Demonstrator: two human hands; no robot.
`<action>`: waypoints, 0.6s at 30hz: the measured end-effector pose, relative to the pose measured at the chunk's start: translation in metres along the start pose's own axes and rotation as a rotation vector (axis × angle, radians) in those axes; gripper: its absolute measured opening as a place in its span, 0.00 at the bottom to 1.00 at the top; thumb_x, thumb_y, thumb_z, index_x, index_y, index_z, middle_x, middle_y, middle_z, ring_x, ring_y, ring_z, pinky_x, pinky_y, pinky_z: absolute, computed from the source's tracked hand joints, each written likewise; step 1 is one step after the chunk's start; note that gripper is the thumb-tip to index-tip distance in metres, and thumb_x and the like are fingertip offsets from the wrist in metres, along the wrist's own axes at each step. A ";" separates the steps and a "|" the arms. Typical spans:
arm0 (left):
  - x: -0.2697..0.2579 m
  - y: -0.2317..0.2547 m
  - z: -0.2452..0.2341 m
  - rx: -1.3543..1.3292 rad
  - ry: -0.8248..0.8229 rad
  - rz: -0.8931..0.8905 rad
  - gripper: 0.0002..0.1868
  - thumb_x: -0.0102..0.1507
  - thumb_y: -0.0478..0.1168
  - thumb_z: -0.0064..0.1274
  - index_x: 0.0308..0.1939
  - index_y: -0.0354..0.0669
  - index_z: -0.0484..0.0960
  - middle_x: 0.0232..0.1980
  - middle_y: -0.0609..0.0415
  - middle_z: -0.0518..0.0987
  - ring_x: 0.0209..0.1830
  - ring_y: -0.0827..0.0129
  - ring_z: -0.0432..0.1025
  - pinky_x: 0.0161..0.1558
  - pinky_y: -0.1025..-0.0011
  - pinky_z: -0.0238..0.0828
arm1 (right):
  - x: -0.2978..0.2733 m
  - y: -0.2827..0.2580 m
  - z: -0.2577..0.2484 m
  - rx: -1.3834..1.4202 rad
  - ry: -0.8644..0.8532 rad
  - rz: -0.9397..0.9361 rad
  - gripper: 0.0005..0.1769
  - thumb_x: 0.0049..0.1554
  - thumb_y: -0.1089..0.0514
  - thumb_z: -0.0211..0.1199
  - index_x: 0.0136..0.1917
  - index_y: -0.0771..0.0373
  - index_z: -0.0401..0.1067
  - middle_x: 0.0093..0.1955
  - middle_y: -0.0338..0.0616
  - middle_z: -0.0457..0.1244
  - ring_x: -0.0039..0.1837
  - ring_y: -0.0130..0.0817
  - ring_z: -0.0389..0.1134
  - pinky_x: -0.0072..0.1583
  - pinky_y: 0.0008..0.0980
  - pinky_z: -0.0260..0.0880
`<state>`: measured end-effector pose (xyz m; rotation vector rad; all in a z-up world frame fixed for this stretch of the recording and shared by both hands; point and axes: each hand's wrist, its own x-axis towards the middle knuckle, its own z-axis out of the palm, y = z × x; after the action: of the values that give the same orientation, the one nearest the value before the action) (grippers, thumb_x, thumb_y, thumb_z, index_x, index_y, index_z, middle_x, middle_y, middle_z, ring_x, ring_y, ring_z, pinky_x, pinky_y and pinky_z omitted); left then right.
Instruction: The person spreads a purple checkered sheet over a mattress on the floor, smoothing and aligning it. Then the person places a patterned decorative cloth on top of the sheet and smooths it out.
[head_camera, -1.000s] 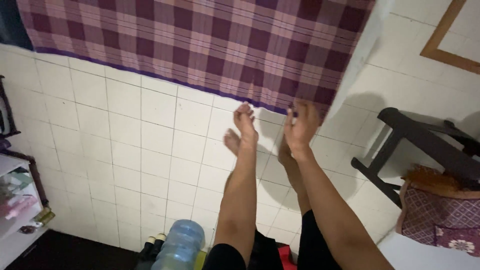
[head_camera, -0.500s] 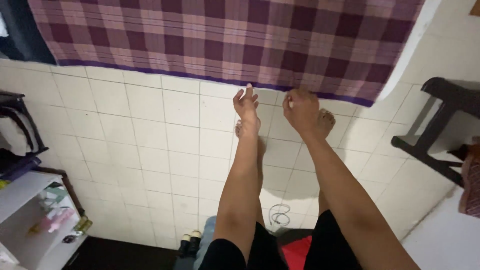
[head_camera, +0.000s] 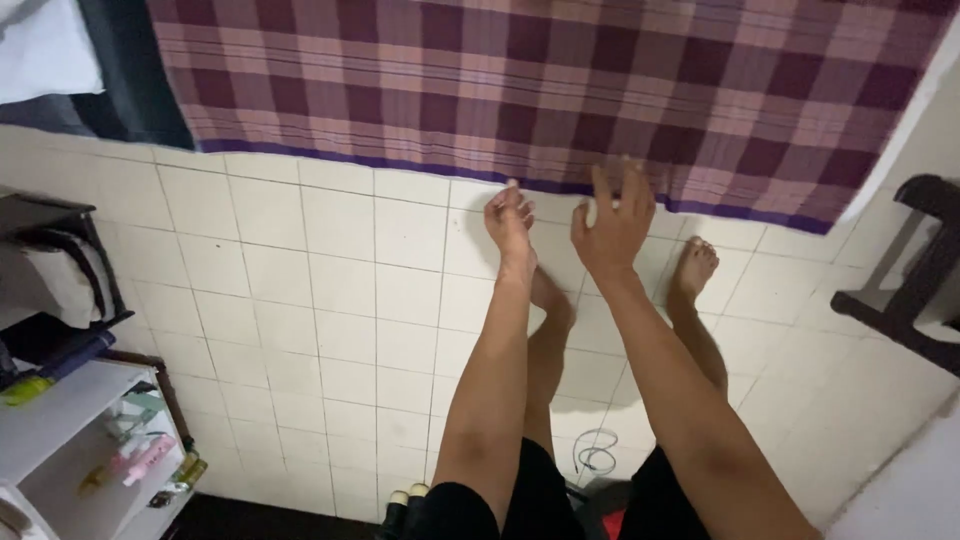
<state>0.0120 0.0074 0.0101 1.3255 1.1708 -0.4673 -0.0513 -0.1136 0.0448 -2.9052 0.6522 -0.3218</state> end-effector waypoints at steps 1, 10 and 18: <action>-0.001 0.017 -0.004 -0.040 0.005 0.040 0.25 0.63 0.55 0.65 0.55 0.48 0.73 0.47 0.51 0.78 0.40 0.65 0.79 0.40 0.71 0.73 | 0.018 -0.018 -0.011 0.068 -0.056 -0.052 0.34 0.51 0.57 0.69 0.71 0.51 0.70 0.77 0.52 0.51 0.76 0.56 0.52 0.68 0.57 0.57; 0.072 0.068 -0.082 -0.005 0.068 0.013 0.16 0.68 0.45 0.55 0.58 0.50 0.73 0.47 0.54 0.79 0.39 0.67 0.80 0.38 0.72 0.78 | -0.023 -0.061 0.012 0.065 -0.173 -0.168 0.27 0.54 0.53 0.68 0.67 0.48 0.76 0.78 0.47 0.55 0.77 0.52 0.56 0.69 0.51 0.58; 0.099 0.167 -0.160 -0.183 0.248 0.108 0.16 0.67 0.43 0.57 0.57 0.45 0.77 0.44 0.52 0.77 0.37 0.70 0.77 0.38 0.75 0.74 | 0.100 -0.205 0.008 0.318 -0.014 -0.403 0.23 0.57 0.52 0.66 0.66 0.48 0.78 0.71 0.48 0.61 0.71 0.51 0.64 0.66 0.48 0.61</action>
<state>0.1290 0.2290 0.0361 1.3037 1.3044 -0.1159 0.1220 0.0266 0.0930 -2.7023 0.0001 -0.4067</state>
